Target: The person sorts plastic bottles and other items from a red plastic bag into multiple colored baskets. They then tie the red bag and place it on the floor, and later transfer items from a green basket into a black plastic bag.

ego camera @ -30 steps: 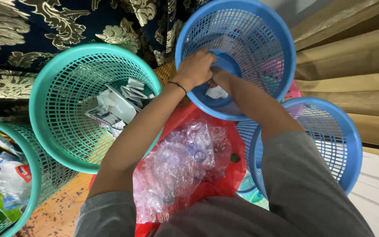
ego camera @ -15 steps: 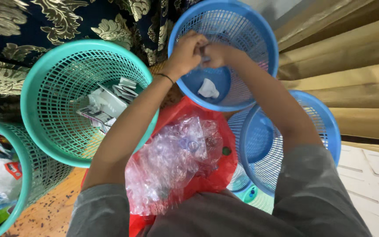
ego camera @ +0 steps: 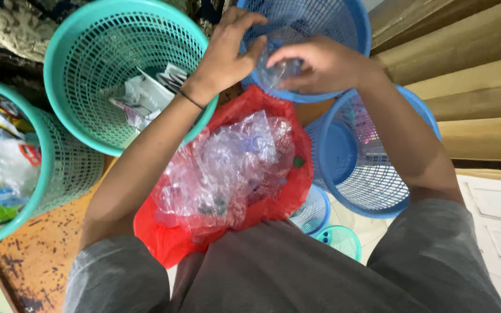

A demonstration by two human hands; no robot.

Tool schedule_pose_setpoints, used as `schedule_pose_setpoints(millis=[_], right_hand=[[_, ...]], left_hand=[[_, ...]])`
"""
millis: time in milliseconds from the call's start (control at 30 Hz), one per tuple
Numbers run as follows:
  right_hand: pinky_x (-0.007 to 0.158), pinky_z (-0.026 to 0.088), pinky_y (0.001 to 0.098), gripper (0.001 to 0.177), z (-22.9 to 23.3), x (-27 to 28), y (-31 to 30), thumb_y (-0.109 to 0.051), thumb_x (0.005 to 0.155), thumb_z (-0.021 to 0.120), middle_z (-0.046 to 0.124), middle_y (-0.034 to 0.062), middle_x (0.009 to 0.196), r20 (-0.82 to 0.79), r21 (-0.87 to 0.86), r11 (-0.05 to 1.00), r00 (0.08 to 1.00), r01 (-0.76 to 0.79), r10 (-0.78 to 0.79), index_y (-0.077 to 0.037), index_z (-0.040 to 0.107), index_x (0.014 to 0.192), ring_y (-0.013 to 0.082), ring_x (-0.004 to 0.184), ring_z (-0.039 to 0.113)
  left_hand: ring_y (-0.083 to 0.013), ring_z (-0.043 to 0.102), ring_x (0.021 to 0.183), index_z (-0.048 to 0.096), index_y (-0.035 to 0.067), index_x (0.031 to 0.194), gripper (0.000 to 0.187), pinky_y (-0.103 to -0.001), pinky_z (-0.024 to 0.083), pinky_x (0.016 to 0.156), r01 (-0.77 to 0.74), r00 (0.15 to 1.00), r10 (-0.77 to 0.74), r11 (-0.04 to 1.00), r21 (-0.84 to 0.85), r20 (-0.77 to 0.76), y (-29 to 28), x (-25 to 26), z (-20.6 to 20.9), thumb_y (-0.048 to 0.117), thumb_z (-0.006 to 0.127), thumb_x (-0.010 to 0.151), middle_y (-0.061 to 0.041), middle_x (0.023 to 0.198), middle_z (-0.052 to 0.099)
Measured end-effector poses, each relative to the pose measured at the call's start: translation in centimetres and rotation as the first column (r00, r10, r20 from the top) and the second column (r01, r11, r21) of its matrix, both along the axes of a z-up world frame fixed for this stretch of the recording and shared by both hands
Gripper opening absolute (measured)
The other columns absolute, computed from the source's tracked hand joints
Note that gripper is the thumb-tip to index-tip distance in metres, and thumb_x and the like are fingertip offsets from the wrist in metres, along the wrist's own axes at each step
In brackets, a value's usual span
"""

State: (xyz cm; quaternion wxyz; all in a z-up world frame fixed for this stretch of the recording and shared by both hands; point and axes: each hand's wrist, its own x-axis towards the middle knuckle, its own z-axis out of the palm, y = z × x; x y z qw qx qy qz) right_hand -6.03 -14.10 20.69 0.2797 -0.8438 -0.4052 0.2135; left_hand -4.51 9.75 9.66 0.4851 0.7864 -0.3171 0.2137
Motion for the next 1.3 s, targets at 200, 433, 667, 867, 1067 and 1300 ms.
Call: schedule_pose_setpoints(millis=[200, 433, 667, 867, 1067, 1300], right_hand=[[0.07, 0.057, 0.0404, 0.043, 2.0, -6.5, 3.5, -0.024, 0.081, 0.08, 0.075, 0.0124, 0.095, 0.034, -0.128, 0.972, 0.979, -0.195, 0.201, -0.015, 0.069, 0.121, 0.0278, 0.08, 0.073], [0.073, 0.054, 0.0409, 0.017, -0.2, -12.2, 1.6, -0.02, 0.086, 0.071, 0.075, 0.0029, 0.099, -0.153, -0.072, 0.895, 0.892, -0.44, 0.426, -0.017, 0.067, 0.103, 0.0237, 0.093, 0.072], [0.085, 0.054, 0.0452, 0.029, -11.2, -16.5, 0.3, -0.007, 0.076, 0.066, 0.074, 0.0023, 0.104, -0.325, -0.414, 0.786, 0.881, -0.459, 0.344, -0.019, 0.07, 0.102, 0.0257, 0.106, 0.069], [0.097, 0.051, 0.0456, 0.059, -20.8, -16.9, -2.0, 0.001, 0.069, 0.067, 0.063, 0.0136, 0.127, -0.244, -0.359, 0.826, 0.898, -0.434, 0.365, -0.014, 0.064, 0.126, 0.0341, 0.124, 0.057], [0.111, 0.044, 0.0448, 0.075, -22.5, -18.5, -2.5, 0.001, 0.059, 0.072, 0.053, 0.017, 0.139, -0.131, -0.201, 0.896, 0.917, -0.397, 0.377, -0.008, 0.057, 0.132, 0.0358, 0.14, 0.041], [0.105, 0.045, 0.0429, 0.078, -15.1, -18.5, -1.7, 0.006, 0.065, 0.061, 0.049, 0.0126, 0.15, -0.231, -0.321, 0.926, 0.965, -0.198, 0.126, -0.015, 0.058, 0.14, 0.0339, 0.141, 0.042]], left_hand=[[-0.0354, 0.063, 0.112, 0.069, 0.004, 0.116, 0.019, -0.042, 0.051, 0.099, 0.114, 0.99, -0.112, 0.993, 0.027, -0.087, 0.6, -5.8, 2.6, 0.014, 0.073, 0.101, -0.017, 0.116, 0.062], [-0.0322, 0.063, 0.105, 0.07, 0.004, 0.108, 0.019, -0.041, 0.051, 0.092, 0.341, 0.923, -0.305, 0.931, 0.13, -0.236, 1.0, -10.6, 3.6, 0.022, 0.067, 0.104, -0.014, 0.106, 0.063], [-0.0309, 0.064, 0.102, 0.071, 0.005, 0.1, 0.015, -0.047, 0.047, 0.089, 0.612, 0.784, -0.518, 0.741, 0.278, -0.343, -1.7, -12.7, 2.3, 0.018, 0.069, 0.094, -0.01, 0.099, 0.067], [-0.0348, 0.062, 0.108, 0.072, 0.006, 0.106, 0.025, -0.047, 0.048, 0.096, 0.693, 0.714, -0.556, 0.648, 0.316, -0.426, -2.7, -13.7, 0.0, 0.011, 0.068, 0.081, -0.013, 0.1, 0.069], [-0.0407, 0.06, 0.107, 0.071, 0.005, 0.107, 0.023, -0.049, 0.046, 0.095, 0.621, 0.774, -0.495, 0.714, 0.323, -0.394, -2.3, -13.5, -1.4, 0.014, 0.07, 0.086, -0.023, 0.108, 0.061], [-0.0412, 0.06, 0.109, 0.07, 0.005, 0.103, 0.02, -0.051, 0.045, 0.094, 0.587, 0.806, -0.484, 0.73, 0.35, -0.342, -2.3, -13.4, -1.3, 0.015, 0.071, 0.086, -0.022, 0.112, 0.061]])
